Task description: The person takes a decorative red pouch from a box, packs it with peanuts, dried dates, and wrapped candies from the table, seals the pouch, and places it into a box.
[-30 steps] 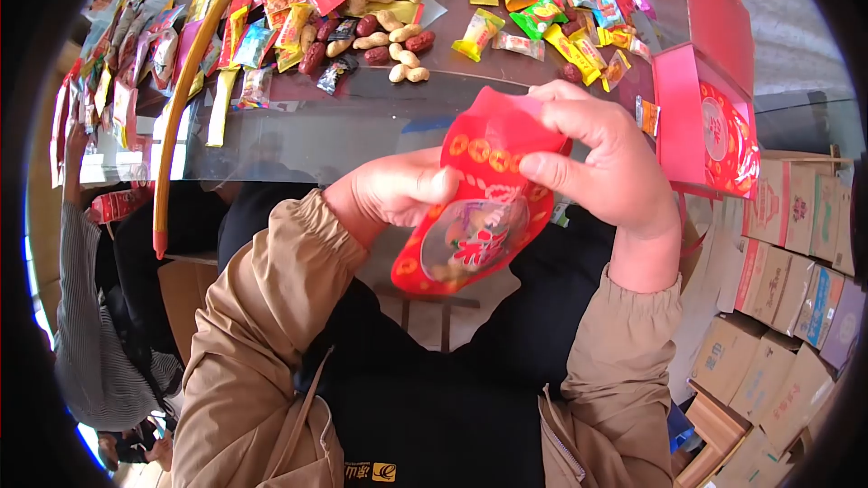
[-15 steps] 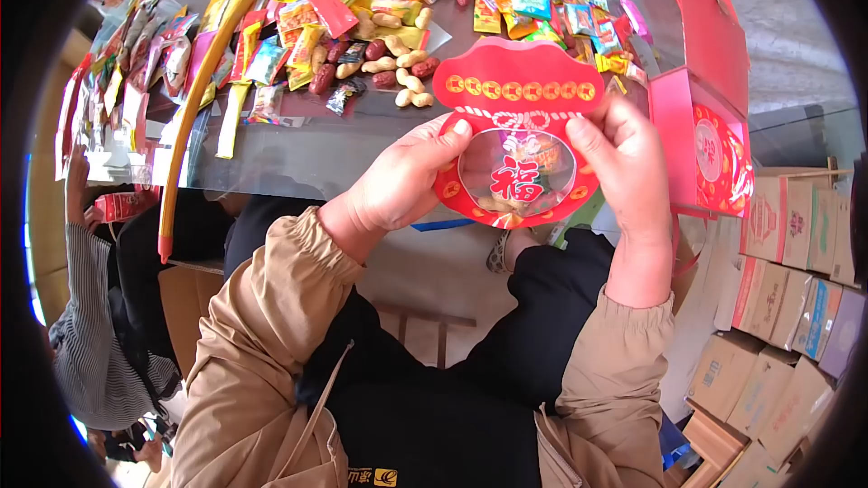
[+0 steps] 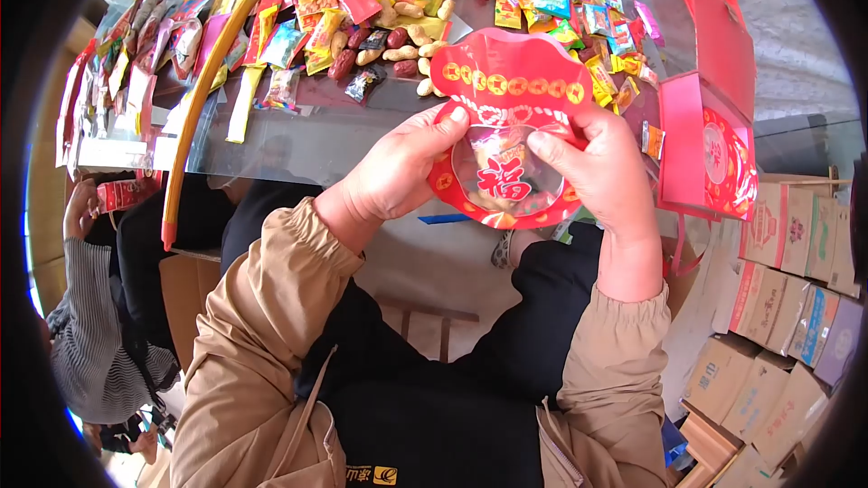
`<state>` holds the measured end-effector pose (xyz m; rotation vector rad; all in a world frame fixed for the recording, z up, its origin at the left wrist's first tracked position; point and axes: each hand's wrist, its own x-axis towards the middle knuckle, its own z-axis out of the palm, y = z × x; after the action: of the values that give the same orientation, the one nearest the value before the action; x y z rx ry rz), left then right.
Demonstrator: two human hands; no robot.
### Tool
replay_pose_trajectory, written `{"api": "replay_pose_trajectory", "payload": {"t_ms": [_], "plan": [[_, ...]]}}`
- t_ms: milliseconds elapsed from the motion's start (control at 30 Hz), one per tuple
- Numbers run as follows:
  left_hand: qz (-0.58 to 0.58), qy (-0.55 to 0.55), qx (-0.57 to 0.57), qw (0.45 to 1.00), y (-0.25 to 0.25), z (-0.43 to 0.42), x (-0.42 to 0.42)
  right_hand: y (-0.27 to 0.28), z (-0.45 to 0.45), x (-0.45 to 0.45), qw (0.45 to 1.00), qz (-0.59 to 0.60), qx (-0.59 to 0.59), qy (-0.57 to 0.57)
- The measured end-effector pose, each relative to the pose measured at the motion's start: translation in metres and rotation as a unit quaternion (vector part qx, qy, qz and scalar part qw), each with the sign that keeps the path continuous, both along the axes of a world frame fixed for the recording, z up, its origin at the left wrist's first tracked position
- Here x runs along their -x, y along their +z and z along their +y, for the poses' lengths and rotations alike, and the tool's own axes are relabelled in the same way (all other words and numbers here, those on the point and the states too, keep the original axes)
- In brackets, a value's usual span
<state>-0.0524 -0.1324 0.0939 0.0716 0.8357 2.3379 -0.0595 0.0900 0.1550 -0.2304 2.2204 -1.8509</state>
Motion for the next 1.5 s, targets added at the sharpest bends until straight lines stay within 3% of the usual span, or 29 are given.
{"api": "replay_pose_trajectory", "payload": {"t_ms": [33,133,167,300,400,600,833,1000,1100,1333,1500], "plan": [[0.001,-0.012,-0.036,0.999,0.004,-0.002,-0.002,-0.004,-0.005,0.0,1.0,0.004,-0.002,0.0],[-0.01,-0.003,-0.03,1.0,0.007,0.0,-0.004,0.007,-0.014,0.003,0.97,0.076,-0.231,-0.012],[-0.012,0.007,-0.048,0.999,0.006,-0.001,-0.004,0.007,-0.013,0.005,0.964,0.077,-0.255,-0.008],[-0.003,0.041,-0.022,0.999,0.01,-0.007,0.001,-0.005,-0.008,0.006,1.0,-0.009,-0.004,-0.021],[0.006,0.037,-0.015,0.999,0.008,-0.005,-0.002,-0.012,-0.011,0.006,0.997,-0.004,-0.083,0.001],[0.01,0.029,-0.052,0.998,0.008,-0.009,-0.003,-0.015,-0.035,-0.006,0.999,0.025,-0.024,-0.015],[0.001,0.076,0.04,0.996,-0.003,-0.013,0.001,-0.01,-0.016,0.003,0.995,-0.067,0.058,0.055],[0.014,0.075,0.041,0.996,-0.002,-0.01,-0.003,-0.007,-0.021,-0.004,0.986,-0.146,0.062,0.052],[0.029,0.062,0.048,0.997,-0.003,-0.01,-0.006,-0.013,-0.03,-0.008,0.991,-0.117,0.002,0.065],[0.072,0.083,0.088,0.99,0.008,-0.01,-0.007,-0.012,-0.02,-0.001,0.992,-0.082,0.074,0.058],[0.072,0.051,0.15,0.985,0.013,-0.012,-0.005,0.0,-0.011,0.0,0.992,-0.056,0.034,0.112]]}}
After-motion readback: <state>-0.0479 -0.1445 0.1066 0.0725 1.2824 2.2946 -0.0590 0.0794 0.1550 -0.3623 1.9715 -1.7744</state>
